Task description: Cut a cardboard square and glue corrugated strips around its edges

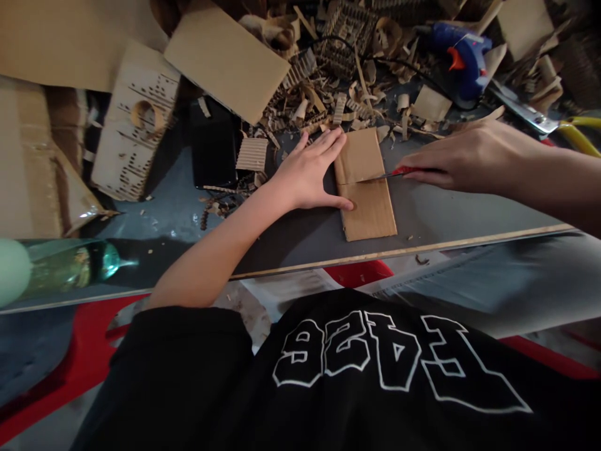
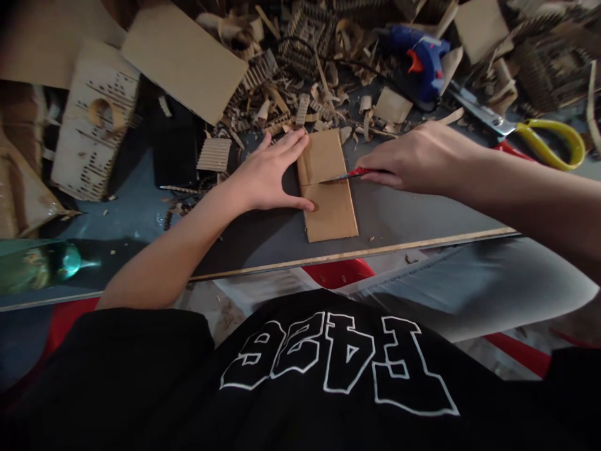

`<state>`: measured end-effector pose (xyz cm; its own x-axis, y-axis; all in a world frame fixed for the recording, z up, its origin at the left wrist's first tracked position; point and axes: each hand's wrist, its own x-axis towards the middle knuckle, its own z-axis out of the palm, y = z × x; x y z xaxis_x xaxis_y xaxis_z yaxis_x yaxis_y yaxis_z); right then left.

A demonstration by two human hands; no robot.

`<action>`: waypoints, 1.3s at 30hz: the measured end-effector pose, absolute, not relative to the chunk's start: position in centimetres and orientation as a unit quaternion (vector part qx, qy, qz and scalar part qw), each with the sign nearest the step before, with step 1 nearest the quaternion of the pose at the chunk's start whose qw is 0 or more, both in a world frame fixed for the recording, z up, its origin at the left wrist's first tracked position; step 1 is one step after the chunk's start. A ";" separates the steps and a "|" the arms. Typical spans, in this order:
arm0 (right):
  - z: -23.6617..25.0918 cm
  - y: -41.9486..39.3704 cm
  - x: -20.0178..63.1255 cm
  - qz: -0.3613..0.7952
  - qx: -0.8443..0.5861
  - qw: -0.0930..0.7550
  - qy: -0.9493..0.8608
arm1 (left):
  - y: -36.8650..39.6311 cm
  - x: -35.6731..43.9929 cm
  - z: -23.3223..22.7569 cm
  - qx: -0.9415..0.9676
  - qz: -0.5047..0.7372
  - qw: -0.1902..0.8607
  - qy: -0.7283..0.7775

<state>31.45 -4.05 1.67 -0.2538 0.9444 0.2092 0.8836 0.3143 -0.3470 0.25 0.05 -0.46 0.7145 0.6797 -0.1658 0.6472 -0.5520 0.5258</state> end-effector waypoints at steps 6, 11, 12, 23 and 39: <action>2.5 -3.5 32.7 0.098 -0.513 0.084 -0.848 | -0.2 0.4 -0.1 0.884 0.002 0.270 0.383; 3.7 -2.5 34.4 0.079 -0.449 -0.003 -0.890 | -0.3 0.6 0.3 0.887 -0.023 0.255 0.384; 4.0 -2.7 34.6 0.067 -0.458 0.004 -0.887 | -0.3 0.7 0.4 0.887 -0.024 0.253 0.385; 3.5 -6.3 33.9 -0.079 -0.628 0.128 -0.764 | -1.0 -0.3 1.1 0.842 0.129 0.248 0.461; 2.8 -3.2 25.4 0.489 -0.557 0.471 -0.477 | -2.9 1.8 0.4 0.452 0.560 0.507 0.475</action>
